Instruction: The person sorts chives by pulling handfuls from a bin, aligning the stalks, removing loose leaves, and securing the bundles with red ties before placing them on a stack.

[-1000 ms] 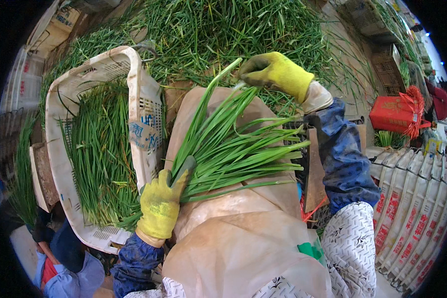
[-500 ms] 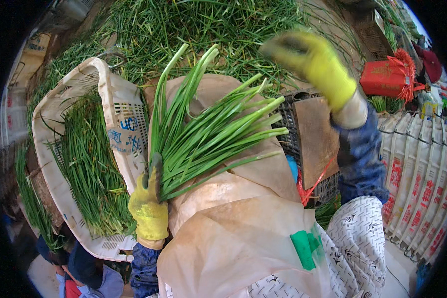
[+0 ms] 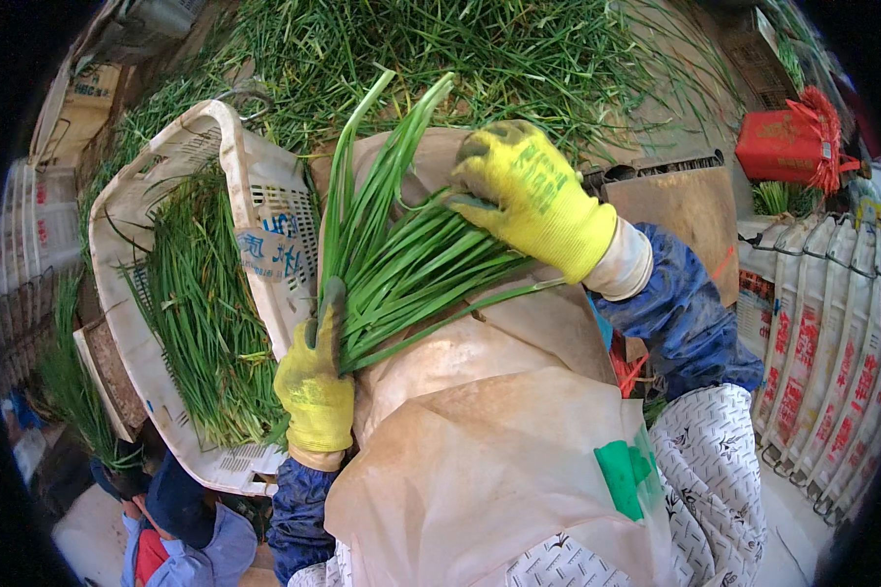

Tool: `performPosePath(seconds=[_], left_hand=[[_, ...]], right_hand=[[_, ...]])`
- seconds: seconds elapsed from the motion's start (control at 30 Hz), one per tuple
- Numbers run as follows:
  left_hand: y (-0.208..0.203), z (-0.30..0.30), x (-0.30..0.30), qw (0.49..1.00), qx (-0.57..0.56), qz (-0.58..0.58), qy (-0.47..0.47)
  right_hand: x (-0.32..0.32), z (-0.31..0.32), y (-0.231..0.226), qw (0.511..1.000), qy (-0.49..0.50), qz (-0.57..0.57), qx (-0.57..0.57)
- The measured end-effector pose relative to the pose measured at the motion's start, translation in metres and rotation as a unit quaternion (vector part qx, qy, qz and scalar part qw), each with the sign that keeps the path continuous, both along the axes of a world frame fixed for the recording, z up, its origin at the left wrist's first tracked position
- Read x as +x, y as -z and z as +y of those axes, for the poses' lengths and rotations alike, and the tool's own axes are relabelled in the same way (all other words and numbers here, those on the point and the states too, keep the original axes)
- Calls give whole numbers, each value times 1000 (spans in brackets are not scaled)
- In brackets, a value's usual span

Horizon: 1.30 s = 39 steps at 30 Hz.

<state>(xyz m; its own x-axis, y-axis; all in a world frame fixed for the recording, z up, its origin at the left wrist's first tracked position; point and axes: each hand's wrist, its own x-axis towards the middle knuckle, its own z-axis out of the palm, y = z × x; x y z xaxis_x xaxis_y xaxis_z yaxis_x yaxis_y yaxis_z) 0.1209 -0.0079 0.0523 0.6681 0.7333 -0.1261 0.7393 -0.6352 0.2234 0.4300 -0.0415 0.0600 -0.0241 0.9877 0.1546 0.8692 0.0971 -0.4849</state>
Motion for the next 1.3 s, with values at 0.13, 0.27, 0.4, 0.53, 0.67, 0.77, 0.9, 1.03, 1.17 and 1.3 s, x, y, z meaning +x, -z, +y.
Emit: performPosePath(seconds=[0.13, 0.27, 0.4, 0.53, 0.67, 0.77, 0.9, 1.03, 1.17, 1.3], left_hand=[[0, 2, -4, 1000, -6, 12, -11], [-4, 5, -2, 999, 20, 26, -19], [-13, 12, 5, 996, -8, -52, -71], [-17, 3, -5, 992, -31, 54, -113], [-3, 1, 1, 995, -35, -5, -93], [6, 0, -11, 997, -7, 0, -72], [3, -2, -9, 997, -17, 9, -70], [-6, -2, 1, 996, -33, 25, -73], [-5, -6, -2, 996, -40, 10, -78], [-9, -6, 3, 995, -43, 12, -88]], right_hand=[[6, 10, -46, 876, 90, 449, -152], [63, 31, -51, 722, -145, 673, -68], [121, 16, -94, 895, 110, 420, 106], [135, -11, -32, 963, 258, 32, 72], [41, -53, -35, 976, 185, 112, -17], [14, -57, -41, 971, 102, -86, -200], [12, -82, -17, 957, 270, 67, 80], [10, -112, -5, 934, 307, 152, -103], [-8, -91, 1, 971, 220, -36, -80], [-12, -84, -12, 970, 170, 168, -42]])
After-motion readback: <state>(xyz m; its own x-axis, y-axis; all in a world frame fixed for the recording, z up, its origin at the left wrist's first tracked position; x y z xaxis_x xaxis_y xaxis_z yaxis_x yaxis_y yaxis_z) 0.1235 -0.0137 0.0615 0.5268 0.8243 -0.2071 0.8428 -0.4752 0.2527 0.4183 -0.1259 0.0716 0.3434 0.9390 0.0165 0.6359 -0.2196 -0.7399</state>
